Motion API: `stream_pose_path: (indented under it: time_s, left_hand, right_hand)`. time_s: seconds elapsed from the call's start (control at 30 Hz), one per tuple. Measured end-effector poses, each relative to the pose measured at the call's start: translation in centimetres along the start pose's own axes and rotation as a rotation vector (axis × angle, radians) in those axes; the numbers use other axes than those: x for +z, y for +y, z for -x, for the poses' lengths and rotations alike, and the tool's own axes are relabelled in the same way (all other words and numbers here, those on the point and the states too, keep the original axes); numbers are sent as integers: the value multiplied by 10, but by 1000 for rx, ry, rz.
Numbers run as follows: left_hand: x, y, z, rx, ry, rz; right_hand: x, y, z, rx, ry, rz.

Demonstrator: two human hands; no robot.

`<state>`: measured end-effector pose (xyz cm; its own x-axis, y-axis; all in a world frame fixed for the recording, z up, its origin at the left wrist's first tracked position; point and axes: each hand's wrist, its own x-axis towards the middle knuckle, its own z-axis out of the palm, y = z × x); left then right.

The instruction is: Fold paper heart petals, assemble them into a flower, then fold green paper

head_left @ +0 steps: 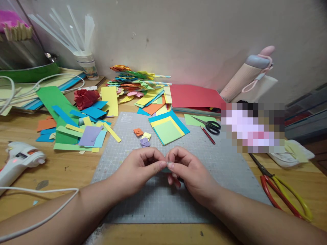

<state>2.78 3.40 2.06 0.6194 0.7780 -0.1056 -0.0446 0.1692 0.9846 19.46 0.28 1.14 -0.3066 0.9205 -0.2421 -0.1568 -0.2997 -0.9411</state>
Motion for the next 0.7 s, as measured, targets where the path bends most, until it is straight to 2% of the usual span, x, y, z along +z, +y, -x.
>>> stream_pose_path:
  time_s: [0.1, 0.27, 0.47, 0.7]
  left_hand:
    - [-1, 0, -1, -4, 43, -14]
    - [-5, -3, -2, -17, 135, -31]
    - [-8, -7, -2, -52, 104, 49]
    - [-8, -8, -2, -63, 83, 103]
  right_hand:
    - [0, 0, 0, -5, 6, 3]
    - [1, -3, 0, -39, 108, 67]
    - [3, -7, 2, -104, 127, 93]
    - [3, -7, 2, -111, 125, 95]
